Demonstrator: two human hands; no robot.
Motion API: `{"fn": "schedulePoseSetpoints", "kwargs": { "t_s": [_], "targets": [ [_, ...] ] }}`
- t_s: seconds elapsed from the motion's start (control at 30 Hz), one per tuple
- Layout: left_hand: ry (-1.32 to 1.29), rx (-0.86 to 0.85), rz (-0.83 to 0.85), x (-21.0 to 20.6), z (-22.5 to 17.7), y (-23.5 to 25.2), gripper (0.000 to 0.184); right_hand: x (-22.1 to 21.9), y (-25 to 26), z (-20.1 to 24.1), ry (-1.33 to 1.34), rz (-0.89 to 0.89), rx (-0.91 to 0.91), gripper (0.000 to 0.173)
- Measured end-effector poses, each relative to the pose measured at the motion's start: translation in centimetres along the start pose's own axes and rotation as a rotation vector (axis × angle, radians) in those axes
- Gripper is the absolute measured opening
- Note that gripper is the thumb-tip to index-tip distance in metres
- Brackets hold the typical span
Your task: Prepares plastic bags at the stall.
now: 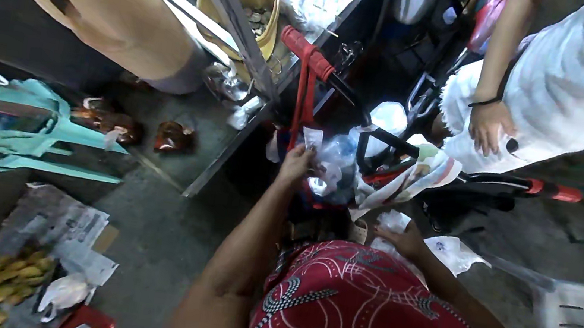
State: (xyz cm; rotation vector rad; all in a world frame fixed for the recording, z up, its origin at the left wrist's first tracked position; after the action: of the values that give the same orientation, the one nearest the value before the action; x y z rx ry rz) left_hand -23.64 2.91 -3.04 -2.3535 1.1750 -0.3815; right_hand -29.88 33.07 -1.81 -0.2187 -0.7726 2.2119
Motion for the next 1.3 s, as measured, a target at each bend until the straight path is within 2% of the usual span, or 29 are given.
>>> {"fn": "schedulePoseSetpoints", "kwargs": {
  "t_s": [0.2, 0.33, 0.37, 0.47, 0.53, 0.57, 0.63, 0.67, 0.7, 0.73, 0.77, 0.8, 0.87, 0.93, 1.0, 1.07, 1.13, 1.17, 1.23, 1.3],
  "targets": [
    [-0.162, -0.046, 0.008, 0.3, -2.2, -3.2, 0.021, -1.7, 2.3, 1.4, 0.152, 0.042, -0.002, 0.038],
    [-0.436, 0.057, 0.031, -0.3, -2.9, -5.4, 0.025, -2.9, 4.9, 0.7, 0.091, 0.136, -0.022, 0.051],
    [-0.517, 0.07, 0.058, -0.5, -3.1, -5.9, 0.024, -3.3, 5.6, 0.6, 0.078, 0.169, -0.018, 0.052],
    [-0.738, 0.065, 0.196, -1.0, -3.7, -7.4, 0.034, -4.4, 7.4, 0.3, 0.055, 0.305, 0.05, 0.036],
    [-0.811, 0.067, 0.256, -1.1, -3.7, -8.0, 0.037, -4.7, 7.5, 0.1, 0.027, 0.375, 0.034, 0.04],
    [-0.848, 0.063, 0.282, -1.1, -3.5, -8.1, 0.037, -5.0, 7.2, 0.2, 0.139, 0.39, 0.034, 0.038],
    [-0.878, 0.06, 0.291, -0.9, -2.9, -8.4, 0.039, -6.5, 5.0, 1.2, 0.631, 0.455, -0.074, 0.04],
    [-0.844, 0.058, 0.275, -0.7, -2.7, -8.6, 0.042, -7.0, 4.0, 1.6, 0.817, 0.588, -0.113, 0.043],
    [-0.753, 0.048, 0.252, -0.7, -2.5, -9.1, 0.043, -6.9, 3.3, 2.0, 0.891, 0.692, -0.086, 0.04],
    [-0.608, 0.028, 0.229, -0.6, -2.3, -9.6, 0.042, -6.5, 2.9, 2.8, 0.857, 0.676, -0.017, 0.035],
    [-0.451, 0.0, 0.225, -0.5, -2.0, -10.1, 0.034, -5.8, 2.2, 4.1, 0.705, 0.539, 0.074, 0.029],
    [-0.304, -0.028, 0.238, -0.5, -1.6, -10.6, 0.025, -5.0, 1.8, 5.3, 0.444, 0.366, 0.163, 0.025],
    [-0.056, -0.099, 0.274, -0.6, -0.8, -11.1, 0.014, -3.9, 3.4, 6.1, -0.009, 0.169, 0.165, 0.024],
    [0.213, -0.143, 0.243, 0.2, 0.1, -10.6, 0.022, -3.3, 5.1, 6.6, -0.175, 0.135, 0.096, 0.025],
    [0.406, -0.106, 0.108, 1.4, 1.4, -9.8, 0.027, -2.7, 4.5, 7.8, -0.01, 0.057, 0.09, 0.019],
    [0.454, 0.006, -0.027, 2.8, 2.6, -9.0, 0.031, -2.4, 3.6, 8.8, 0.125, -0.01, 0.099, 0.018],
    [0.609, 0.061, -0.097, 4.1, 3.1, -8.2, 0.046, -2.1, 3.8, 8.6, 0.134, -0.043, 0.156, 0.026],
    [0.685, 0.019, -0.135, 4.3, 2.8, -8.0, 0.051, -2.1, 3.9, 8.5, 0.153, -0.068, 0.179, 0.03],
    [0.739, -0.173, -0.199, 3.8, 1.1, -8.2, 0.06, -2.4, 3.8, 8.9, 0.045, -0.08, 0.21, 0.044],
    [0.702, -0.361, -0.14, 2.0, -0.9, -8.7, 0.068, -3.2, 3.5, 8.9, -0.166, -0.022, 0.314, 0.048]
  ]
}}
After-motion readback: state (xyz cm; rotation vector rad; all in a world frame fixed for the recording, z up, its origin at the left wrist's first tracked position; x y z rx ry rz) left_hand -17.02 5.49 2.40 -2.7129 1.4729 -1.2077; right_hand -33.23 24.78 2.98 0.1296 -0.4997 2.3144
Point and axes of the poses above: each hand's wrist, its own y-axis towards the middle knuckle, its own x-axis out of the back of the hand, z = x × y, the point moved 4 cm from there along y, towards the middle knuckle, and after that the axes turned 5 degrees about y, right-handed, at the moved point
